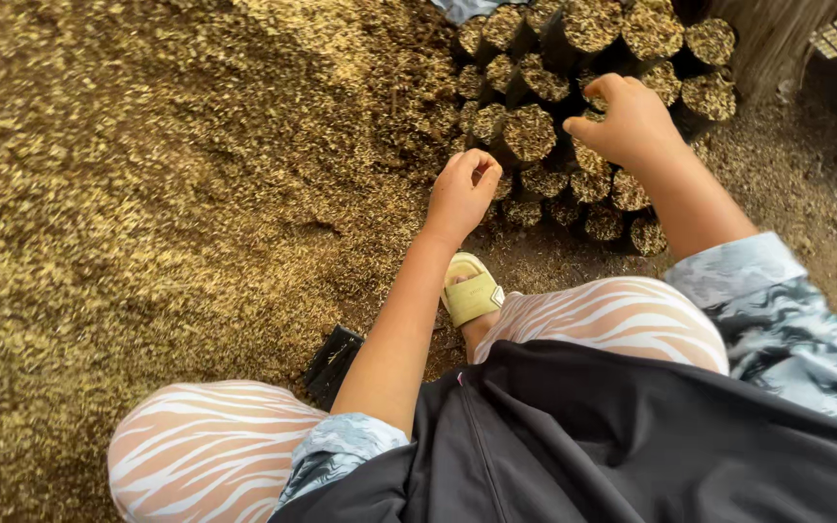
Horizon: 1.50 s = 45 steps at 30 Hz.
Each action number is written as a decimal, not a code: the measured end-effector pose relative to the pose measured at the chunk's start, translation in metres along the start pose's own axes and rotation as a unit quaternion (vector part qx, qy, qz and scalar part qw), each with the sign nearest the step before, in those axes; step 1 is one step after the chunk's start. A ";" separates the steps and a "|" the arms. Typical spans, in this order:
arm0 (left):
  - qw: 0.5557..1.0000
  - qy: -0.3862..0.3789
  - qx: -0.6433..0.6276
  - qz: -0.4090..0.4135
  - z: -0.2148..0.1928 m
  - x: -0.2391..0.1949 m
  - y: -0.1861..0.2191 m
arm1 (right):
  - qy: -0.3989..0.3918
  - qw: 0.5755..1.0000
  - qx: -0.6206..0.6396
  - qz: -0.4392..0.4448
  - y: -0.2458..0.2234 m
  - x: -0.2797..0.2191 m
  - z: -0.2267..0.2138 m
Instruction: The person scoops loose sawdust from a large pile and packs it into black polybags. They repeatedly fill each bag, press the material down, and place the filled bags in a stack nearby.
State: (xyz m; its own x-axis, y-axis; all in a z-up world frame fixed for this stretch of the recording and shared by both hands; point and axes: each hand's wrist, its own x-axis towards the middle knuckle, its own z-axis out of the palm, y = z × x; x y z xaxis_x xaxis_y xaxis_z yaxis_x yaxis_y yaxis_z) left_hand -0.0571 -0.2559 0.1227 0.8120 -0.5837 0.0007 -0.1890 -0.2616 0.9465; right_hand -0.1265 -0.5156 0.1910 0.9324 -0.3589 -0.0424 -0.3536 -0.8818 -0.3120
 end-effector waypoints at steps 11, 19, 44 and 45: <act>0.988 0.147 0.047 -0.001 -0.111 -0.065 -0.023 | -0.107 0.926 -0.232 -0.279 -0.233 0.051 0.017; 0.950 0.170 0.117 -0.234 -0.199 -0.150 -0.058 | -0.157 0.900 -0.277 -0.299 -0.348 0.013 0.135; 0.936 0.239 0.030 -0.257 -0.232 -0.226 -0.161 | -0.357 0.862 -0.160 -0.322 -0.341 -0.139 0.355; 0.935 0.247 0.039 -0.251 -0.231 -0.227 -0.168 | -0.374 0.868 -0.138 -0.297 -0.339 -0.132 0.356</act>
State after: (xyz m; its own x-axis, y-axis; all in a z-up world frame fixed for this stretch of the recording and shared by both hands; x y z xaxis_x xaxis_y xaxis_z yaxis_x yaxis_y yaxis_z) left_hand -0.0820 0.0986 0.0380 0.9619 0.0492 -0.2688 0.2593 -0.4744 0.8412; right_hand -0.1030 -0.0610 -0.0356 0.7070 0.3927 -0.5881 0.2983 -0.9196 -0.2555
